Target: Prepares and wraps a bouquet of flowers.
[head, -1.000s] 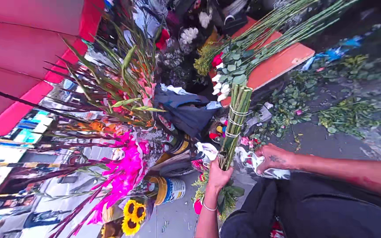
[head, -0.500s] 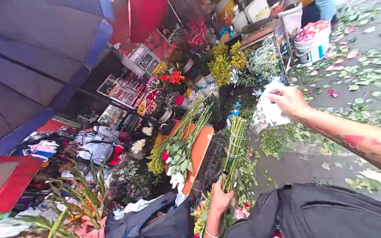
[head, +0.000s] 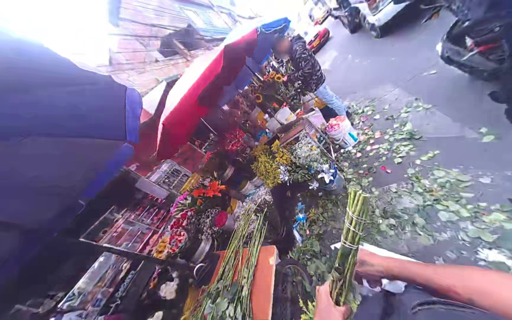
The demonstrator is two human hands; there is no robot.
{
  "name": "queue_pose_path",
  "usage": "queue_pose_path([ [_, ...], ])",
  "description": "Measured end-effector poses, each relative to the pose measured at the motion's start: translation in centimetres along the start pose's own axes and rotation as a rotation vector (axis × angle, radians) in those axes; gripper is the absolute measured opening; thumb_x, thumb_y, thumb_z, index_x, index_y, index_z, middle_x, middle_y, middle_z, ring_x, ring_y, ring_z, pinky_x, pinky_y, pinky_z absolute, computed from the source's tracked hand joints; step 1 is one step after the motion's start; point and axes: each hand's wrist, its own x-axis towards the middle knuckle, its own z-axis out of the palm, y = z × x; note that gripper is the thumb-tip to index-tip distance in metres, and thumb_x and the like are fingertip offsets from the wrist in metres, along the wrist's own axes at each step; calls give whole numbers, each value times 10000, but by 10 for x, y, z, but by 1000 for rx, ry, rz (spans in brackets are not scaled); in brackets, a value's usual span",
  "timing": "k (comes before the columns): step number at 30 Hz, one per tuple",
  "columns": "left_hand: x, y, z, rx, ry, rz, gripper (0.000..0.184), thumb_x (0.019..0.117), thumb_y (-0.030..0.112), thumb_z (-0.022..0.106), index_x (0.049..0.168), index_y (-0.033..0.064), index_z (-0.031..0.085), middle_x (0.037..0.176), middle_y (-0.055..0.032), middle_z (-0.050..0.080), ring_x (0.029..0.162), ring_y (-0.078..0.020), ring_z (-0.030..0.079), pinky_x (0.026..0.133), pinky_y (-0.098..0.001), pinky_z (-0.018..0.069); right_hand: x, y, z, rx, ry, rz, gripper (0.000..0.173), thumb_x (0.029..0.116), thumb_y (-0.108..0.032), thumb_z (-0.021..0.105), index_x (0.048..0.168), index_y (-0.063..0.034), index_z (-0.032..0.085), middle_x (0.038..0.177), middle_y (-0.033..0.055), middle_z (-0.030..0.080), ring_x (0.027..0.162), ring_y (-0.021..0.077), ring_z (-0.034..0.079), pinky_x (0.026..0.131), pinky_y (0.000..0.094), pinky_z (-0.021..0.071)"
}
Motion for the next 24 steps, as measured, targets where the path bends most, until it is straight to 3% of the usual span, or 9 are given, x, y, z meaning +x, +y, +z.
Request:
queue_pose_path([
  [2,8,-4,8,-13,-36,-19,497,771,99,817,1177,-132,647,1059,-290,706,1032,-376,692,980,-536,522,19,32,-16,215,119,11,293,1072,-233,501,1101,28,629,854,111,592,698,188,572,672,362,505],
  [4,14,-10,14,-36,-66,-44,518,785,97,817,1218,-121,636,1086,-285,705,1052,-367,692,996,-528,523,15,39,-38,187,216,23,241,1043,-208,567,996,11,656,744,67,571,602,153,547,607,321,488],
  [6,17,-13,20,-48,-78,-46,519,781,90,809,1224,-114,632,1076,-276,708,1036,-357,696,982,-525,528,7,38,-48,-182,323,-34,265,1002,-177,633,895,60,685,796,170,658,729,265,640,734,437,505],
  [9,18,-1,23,-80,-96,-10,513,768,91,807,1206,-111,633,1039,-257,712,990,-329,701,948,-508,545,14,55,-28,-523,343,-61,303,997,-198,611,1067,87,681,1153,313,657,1152,494,610,952,648,457],
  [11,16,3,25,-119,-81,80,485,739,99,793,1150,-112,646,957,-225,711,901,-286,699,874,-477,560,25,60,-4,-425,269,-85,318,958,-210,687,1117,66,686,1162,293,665,1137,469,622,947,640,465],
  [13,17,5,27,-160,-85,144,456,718,113,776,1099,-109,658,915,-199,704,857,-252,684,834,-455,556,35,64,14,-134,186,-116,320,887,-221,798,1034,46,704,916,198,705,790,313,664,749,500,521],
  [15,21,2,29,-186,-95,173,450,709,124,774,1082,-104,669,899,-180,712,834,-223,687,813,-434,565,33,63,16,134,122,-84,258,880,-186,804,1031,-21,676,799,79,666,620,157,587,615,344,492],
  [20,15,-16,31,-211,-66,88,447,737,128,758,1118,-86,663,890,-171,701,801,-214,677,788,-424,566,25,56,-17,-117,157,-46,345,890,-285,798,910,46,705,827,182,669,760,296,629,750,498,487],
  [24,4,-32,27,-196,-48,-7,486,751,113,765,1193,-62,663,957,-183,716,859,-225,688,837,-432,563,16,47,-33,-416,309,27,305,969,-255,683,1016,46,703,1037,261,687,1055,446,648,877,617,480],
])
